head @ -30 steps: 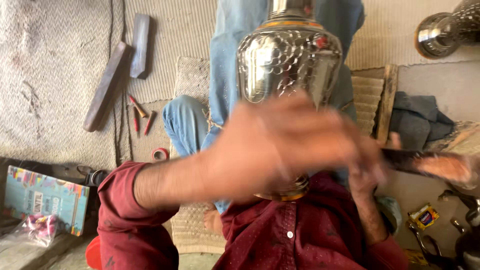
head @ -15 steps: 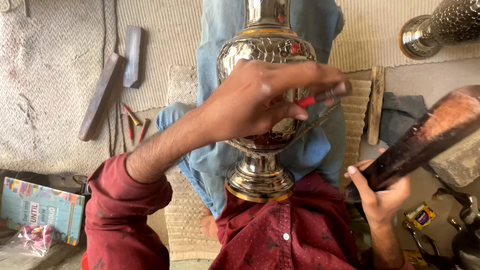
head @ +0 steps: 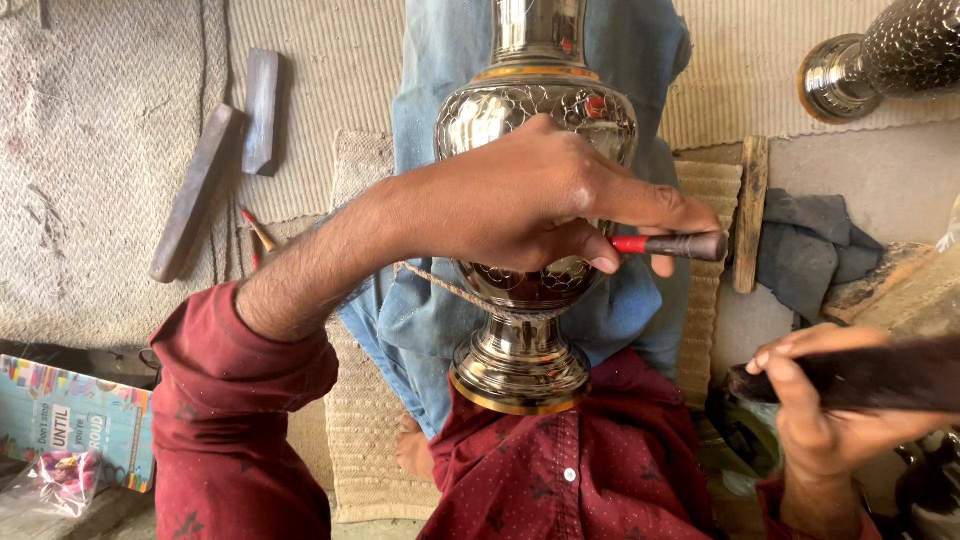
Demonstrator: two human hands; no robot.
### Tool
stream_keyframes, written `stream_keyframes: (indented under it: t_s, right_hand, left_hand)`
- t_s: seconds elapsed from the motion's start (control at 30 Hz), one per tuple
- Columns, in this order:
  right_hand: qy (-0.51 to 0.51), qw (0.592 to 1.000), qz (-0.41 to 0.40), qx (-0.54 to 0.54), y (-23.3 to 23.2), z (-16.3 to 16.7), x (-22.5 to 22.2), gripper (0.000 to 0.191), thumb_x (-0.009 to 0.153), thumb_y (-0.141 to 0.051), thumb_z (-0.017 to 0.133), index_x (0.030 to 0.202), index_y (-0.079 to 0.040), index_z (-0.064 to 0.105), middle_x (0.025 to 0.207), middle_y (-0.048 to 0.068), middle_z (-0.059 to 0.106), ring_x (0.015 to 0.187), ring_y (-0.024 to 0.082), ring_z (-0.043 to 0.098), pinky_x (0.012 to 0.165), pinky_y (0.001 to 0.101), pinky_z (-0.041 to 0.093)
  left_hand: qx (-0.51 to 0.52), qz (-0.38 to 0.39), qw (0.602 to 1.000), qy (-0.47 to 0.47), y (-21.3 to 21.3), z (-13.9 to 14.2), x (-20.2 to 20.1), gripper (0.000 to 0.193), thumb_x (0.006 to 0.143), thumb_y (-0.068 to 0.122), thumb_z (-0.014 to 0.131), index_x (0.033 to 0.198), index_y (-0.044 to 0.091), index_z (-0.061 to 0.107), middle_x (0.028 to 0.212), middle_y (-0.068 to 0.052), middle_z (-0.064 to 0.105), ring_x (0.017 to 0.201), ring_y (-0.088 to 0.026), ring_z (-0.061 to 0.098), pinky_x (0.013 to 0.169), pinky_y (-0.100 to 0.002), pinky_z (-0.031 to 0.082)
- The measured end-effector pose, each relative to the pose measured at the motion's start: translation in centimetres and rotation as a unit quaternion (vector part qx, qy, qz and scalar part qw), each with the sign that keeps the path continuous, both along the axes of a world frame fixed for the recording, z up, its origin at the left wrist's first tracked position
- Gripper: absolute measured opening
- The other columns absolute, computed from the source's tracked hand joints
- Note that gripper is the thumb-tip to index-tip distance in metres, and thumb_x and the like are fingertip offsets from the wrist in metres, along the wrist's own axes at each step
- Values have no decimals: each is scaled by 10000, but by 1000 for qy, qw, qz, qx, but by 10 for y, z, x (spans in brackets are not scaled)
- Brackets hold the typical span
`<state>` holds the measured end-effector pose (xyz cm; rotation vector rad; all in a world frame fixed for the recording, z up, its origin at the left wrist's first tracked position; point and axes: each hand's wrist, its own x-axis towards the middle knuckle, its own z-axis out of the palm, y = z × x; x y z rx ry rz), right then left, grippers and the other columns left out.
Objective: The person sits on the floor with a silver-plated vase on their lap, holds a steel punch against the vase surface, and repeatedly strikes the punch with a wooden mallet to chase decorative patterns into the metal, repositioning the punch around the vase.
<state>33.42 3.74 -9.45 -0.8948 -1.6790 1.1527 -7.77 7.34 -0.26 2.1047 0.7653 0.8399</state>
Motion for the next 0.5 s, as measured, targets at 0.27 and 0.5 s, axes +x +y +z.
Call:
stream_keyframes:
  t_s: [0.27,0.5]
  right_hand:
    - [-329,913,5,240,30,33,-12,930,894,69,757,1594,-301,268,1007,220,624,790,341,649,675,411,542]
    - [-314,918,80,229,60,50,-22,688,958,31,761,1518,-130,396,1017,162,629,802,198,633,697,297,501]
  left_hand:
    - [-20,-16,1000,4,-3,4,0,623,934,123,766,1510,191,539,1220,30,776,1097,-209,755,852,-373,597]
    - [15,111,994,19,-21,5,6,614,895,58,764,1466,184,580,1250,-1,758,1023,-238,750,797,-363,607]
